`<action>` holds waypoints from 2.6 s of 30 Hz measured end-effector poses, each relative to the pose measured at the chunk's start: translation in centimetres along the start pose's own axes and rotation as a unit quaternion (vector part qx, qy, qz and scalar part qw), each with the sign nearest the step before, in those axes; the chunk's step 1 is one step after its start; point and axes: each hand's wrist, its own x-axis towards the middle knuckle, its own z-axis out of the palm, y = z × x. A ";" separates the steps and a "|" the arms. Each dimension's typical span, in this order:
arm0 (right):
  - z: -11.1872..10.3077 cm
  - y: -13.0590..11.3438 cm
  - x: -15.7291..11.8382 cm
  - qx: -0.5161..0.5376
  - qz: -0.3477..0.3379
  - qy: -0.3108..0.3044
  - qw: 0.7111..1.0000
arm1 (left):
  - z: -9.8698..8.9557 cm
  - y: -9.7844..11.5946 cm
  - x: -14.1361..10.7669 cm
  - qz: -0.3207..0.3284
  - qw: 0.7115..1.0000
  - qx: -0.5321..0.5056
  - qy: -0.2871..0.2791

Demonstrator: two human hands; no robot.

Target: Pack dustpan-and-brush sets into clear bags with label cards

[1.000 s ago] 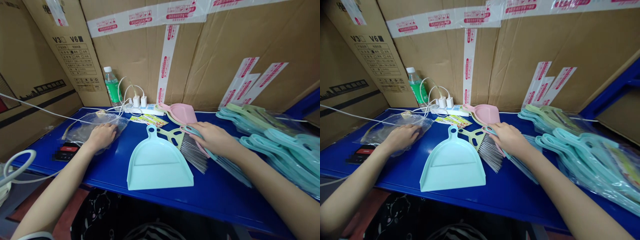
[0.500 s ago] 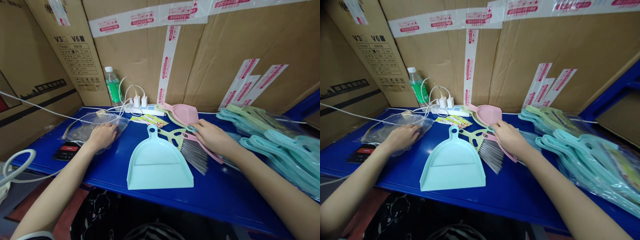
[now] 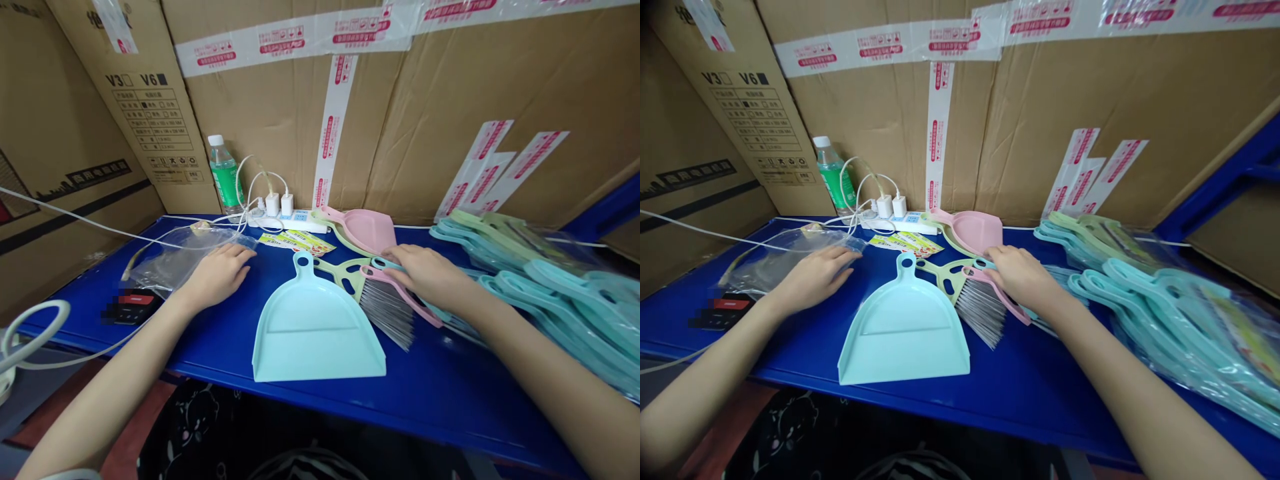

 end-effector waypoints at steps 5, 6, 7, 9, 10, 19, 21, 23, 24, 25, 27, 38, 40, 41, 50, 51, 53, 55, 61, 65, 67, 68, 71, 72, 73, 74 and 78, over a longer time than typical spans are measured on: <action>-0.4 -0.5 0.0 -0.022 0.019 0.052 0.998 | -0.2 1.1 -0.1 0.178 0.970 -0.160 0.050; -0.5 -0.8 -0.1 -0.016 0.016 0.071 0.997 | -0.2 1.4 -0.1 0.209 0.958 -0.190 0.051; -0.6 -1.2 -0.2 -0.005 0.009 0.089 0.996 | -0.1 1.7 0.0 0.236 0.947 -0.212 0.052; -0.8 -2.1 -0.5 0.024 -0.018 0.121 0.992 | 0.1 2.0 0.1 0.270 0.933 -0.228 0.060; -0.8 -2.5 -0.7 0.040 -0.034 0.134 0.990 | 0.2 2.1 0.1 0.281 0.930 -0.229 0.067; -2.4 -5.2 -1.9 0.187 -0.097 0.157 0.965 | -0.6 3.1 -0.4 0.305 0.907 -0.284 0.057; -2.8 -5.7 -2.1 0.217 -0.110 0.129 0.961 | -1.0 3.5 -0.7 0.302 0.904 -0.300 0.029; -3.0 -6.3 -2.3 0.237 -0.126 0.091 0.959 | -1.4 3.8 -0.9 0.299 0.901 -0.314 -0.004; -3.1 -6.7 -2.3 0.244 -0.135 0.074 0.957 | -1.5 3.9 -1.0 0.299 0.899 -0.321 -0.017; -3.1 -7.0 -2.4 0.251 -0.141 0.059 0.956 | -1.5 4.0 -1.1 0.298 0.897 -0.326 -0.026; -3.1 -7.7 -2.3 0.268 -0.149 0.039 0.951 | -1.5 4.2 -1.3 0.298 0.892 -0.337 -0.038; -2.0 -12.2 1.1 0.248 -0.202 -0.005 0.947 | -1.9 3.8 -1.5 0.194 0.905 -0.366 0.096; -2.2 -12.8 1.6 0.235 -0.215 0.002 0.948 | -2.0 3.1 -1.2 0.087 0.941 -0.301 0.125; -2.2 -13.1 1.8 0.230 -0.221 0.007 0.948 | -2.0 2.7 -1.0 0.054 0.955 -0.269 0.113; -0.5 -14.9 2.8 0.359 -0.235 0.044 0.902 | -0.8 2.9 -0.1 0.008 0.943 -0.332 -0.014; -0.5 -14.7 2.7 0.380 -0.239 0.054 0.892 | -0.8 2.9 -0.1 0.000 0.942 -0.336 -0.013; -0.9 -14.1 2.2 0.398 -0.246 0.063 0.881 | -0.8 2.9 -0.1 -0.013 0.940 -0.341 -0.020; -1.5 -13.1 1.3 0.374 -0.242 0.047 0.894 | -0.9 2.6 -0.1 -0.023 0.939 -0.340 -0.040; -1.4 -10.5 -1.5 0.244 -0.211 -0.060 0.945 | -1.5 1.8 -0.6 -0.007 0.916 -0.375 -0.145; -0.7 -10.5 -2.0 0.254 -0.197 -0.107 0.941 | -1.7 1.7 -0.6 0.034 0.910 -0.379 -0.164; -0.5 -10.8 -1.9 0.258 -0.195 -0.103 0.940 | -1.6 1.8 -0.6 0.039 0.906 -0.387 -0.168; -0.4 -10.9 -1.9 0.260 -0.194 -0.097 0.941 | -1.5 1.9 -0.5 0.038 0.900 -0.399 -0.170; -0.2 -11.3 -1.9 0.264 -0.191 -0.075 0.942 | -1.0 2.1 -0.5 0.038 0.875 -0.453 -0.165; -0.2 -11.4 -1.9 0.264 -0.191 -0.071 0.943 | -0.9 2.1 -0.4 0.039 0.868 -0.469 -0.160; -0.1 -11.4 -2.0 0.263 -0.191 -0.068 0.943 | -0.8 2.1 -0.4 0.041 0.862 -0.481 -0.156; -0.1 -11.5 -2.0 0.263 -0.192 -0.066 0.943 | -0.8 2.2 -0.4 0.043 0.857 -0.490 -0.154; -0.3 -11.4 -2.0 0.260 -0.196 -0.068 0.943 | -0.9 2.1 -0.3 0.051 0.852 -0.496 -0.160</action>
